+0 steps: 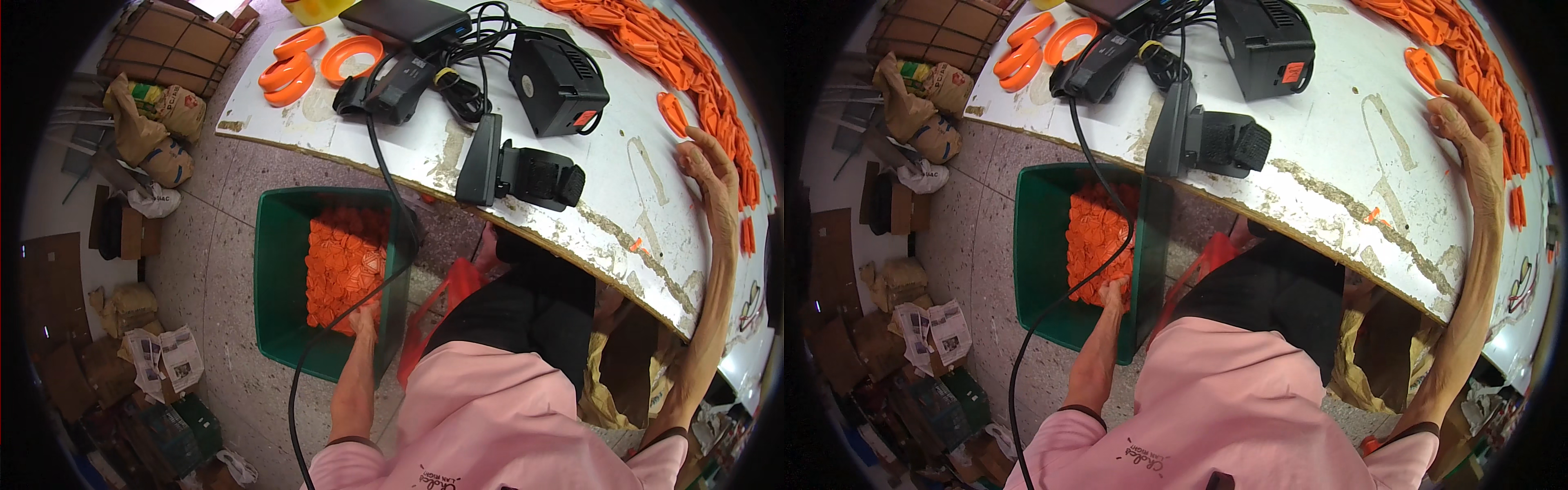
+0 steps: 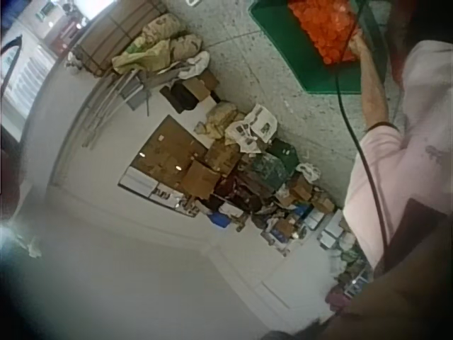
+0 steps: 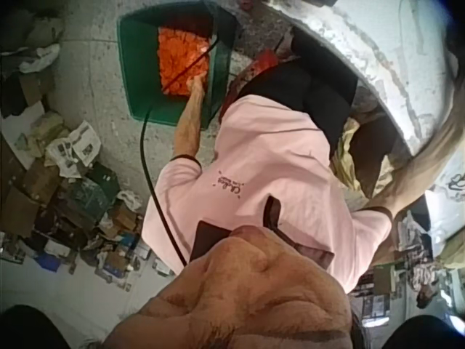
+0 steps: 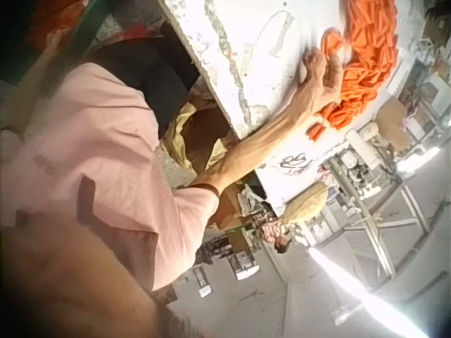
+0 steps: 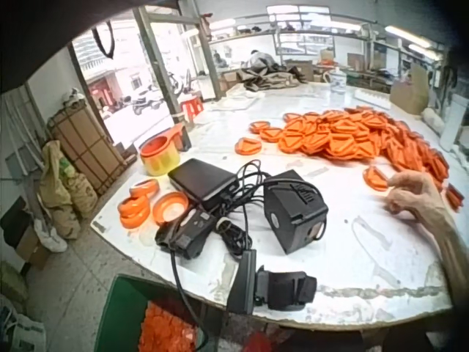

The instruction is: The person inspects and sorts small orange rubber or plastic components by hand on a workbench.

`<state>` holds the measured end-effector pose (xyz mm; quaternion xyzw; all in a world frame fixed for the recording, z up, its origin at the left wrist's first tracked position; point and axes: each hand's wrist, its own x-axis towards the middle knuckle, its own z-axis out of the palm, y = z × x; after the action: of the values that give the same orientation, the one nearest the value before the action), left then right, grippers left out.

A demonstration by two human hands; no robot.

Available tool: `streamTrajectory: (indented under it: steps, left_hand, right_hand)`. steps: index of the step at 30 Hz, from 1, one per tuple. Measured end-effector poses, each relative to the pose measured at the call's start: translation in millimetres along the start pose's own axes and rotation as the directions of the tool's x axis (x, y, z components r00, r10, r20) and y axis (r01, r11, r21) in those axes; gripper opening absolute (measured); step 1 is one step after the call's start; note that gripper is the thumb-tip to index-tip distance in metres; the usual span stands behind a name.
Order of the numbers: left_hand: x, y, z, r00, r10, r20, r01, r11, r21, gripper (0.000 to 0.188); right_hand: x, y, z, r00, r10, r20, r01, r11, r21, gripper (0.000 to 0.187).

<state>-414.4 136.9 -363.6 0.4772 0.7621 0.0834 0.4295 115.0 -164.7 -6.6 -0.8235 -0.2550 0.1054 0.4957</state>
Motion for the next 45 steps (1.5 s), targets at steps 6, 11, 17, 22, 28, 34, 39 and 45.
streamTrajectory:
  steps: [6,11,17,22,28,34,39,45]
  left_hand:
    - [15,-4,11,0.976,0.218,0.024,-0.213,0.966,-0.145,0.057]
    - [-13,15,11,0.901,0.433,-0.007,-0.433,0.901,-0.006,0.049]
    - [-149,109,2,0.667,0.710,0.225,-0.663,0.704,-0.256,0.034]
    - [-270,205,-8,0.033,0.932,0.362,-0.915,0.173,-0.363,0.022]
    - [-384,289,32,-0.470,0.866,0.169,-0.640,-0.203,-0.741,0.032]
    - [-439,353,86,-0.541,0.840,0.043,-0.519,-0.294,-0.802,0.035]
    - [-450,381,134,-0.489,0.870,0.055,-0.575,-0.275,-0.770,0.034]
    - [-426,393,159,-0.291,0.946,0.141,-0.804,-0.162,-0.572,0.041]
  right_hand:
    - [-8,-18,4,1.000,0.007,-0.030,-0.005,0.998,0.064,0.029]
    - [-1,-21,1,0.981,-0.098,-0.166,0.120,0.985,0.125,0.024]
    - [3,-8,-14,0.871,-0.288,-0.397,0.222,0.953,-0.205,0.030]
    - [15,-4,9,0.832,-0.485,-0.268,0.361,0.841,-0.403,0.040]
    - [17,2,39,0.894,-0.418,-0.163,0.264,0.784,-0.562,0.043]
    - [6,-11,20,0.928,-0.371,-0.025,0.328,0.848,-0.417,0.035]
    - [1,-4,8,0.912,-0.404,-0.073,0.353,0.862,-0.363,0.049]
    - [2,3,11,0.920,-0.385,-0.075,0.319,0.846,-0.427,0.048]
